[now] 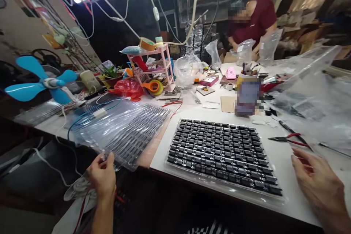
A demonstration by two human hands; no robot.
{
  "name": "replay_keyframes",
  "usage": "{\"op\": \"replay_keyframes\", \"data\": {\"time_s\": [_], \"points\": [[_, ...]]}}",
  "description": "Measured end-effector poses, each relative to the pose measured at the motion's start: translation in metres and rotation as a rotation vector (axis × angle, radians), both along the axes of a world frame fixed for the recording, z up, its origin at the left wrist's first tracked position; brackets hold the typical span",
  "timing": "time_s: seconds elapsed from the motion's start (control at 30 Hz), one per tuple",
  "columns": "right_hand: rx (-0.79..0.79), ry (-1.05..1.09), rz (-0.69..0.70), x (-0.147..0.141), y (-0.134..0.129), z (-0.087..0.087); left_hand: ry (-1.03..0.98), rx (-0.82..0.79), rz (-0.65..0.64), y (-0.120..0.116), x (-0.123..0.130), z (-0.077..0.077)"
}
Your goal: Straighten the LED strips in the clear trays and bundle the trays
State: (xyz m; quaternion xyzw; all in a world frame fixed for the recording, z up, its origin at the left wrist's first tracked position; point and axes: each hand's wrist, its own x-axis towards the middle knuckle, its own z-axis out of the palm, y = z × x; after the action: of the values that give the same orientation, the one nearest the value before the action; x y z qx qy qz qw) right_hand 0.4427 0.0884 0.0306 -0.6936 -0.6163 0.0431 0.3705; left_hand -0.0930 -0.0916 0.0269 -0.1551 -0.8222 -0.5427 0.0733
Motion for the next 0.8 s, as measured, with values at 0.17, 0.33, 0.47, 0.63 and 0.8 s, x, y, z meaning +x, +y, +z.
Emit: {"op": "replay_keyframes", "data": {"time_s": [0.17,0.33,0.47,0.63,0.8], "points": [[0.221,0.099,0.128,-0.019,-0.007,0.02,-0.08,0.465,-0.13,0.01,0.034,0.038],[0.091,0.402,0.387,-0.055,-0.016,0.054,-0.52,0.444,-0.303,0.036,0.053,0.06],[-0.242,0.732,0.64,-0.073,-0.022,0.071,-0.838,0.267,-0.562,0.065,0.079,0.057],[-0.369,0.764,0.555,-0.062,-0.029,0.065,-0.749,0.115,-0.645,0.087,0.096,0.031],[-0.357,0.357,0.396,-0.038,-0.033,0.049,-0.54,-0.126,-0.881,0.092,0.096,0.009]]}}
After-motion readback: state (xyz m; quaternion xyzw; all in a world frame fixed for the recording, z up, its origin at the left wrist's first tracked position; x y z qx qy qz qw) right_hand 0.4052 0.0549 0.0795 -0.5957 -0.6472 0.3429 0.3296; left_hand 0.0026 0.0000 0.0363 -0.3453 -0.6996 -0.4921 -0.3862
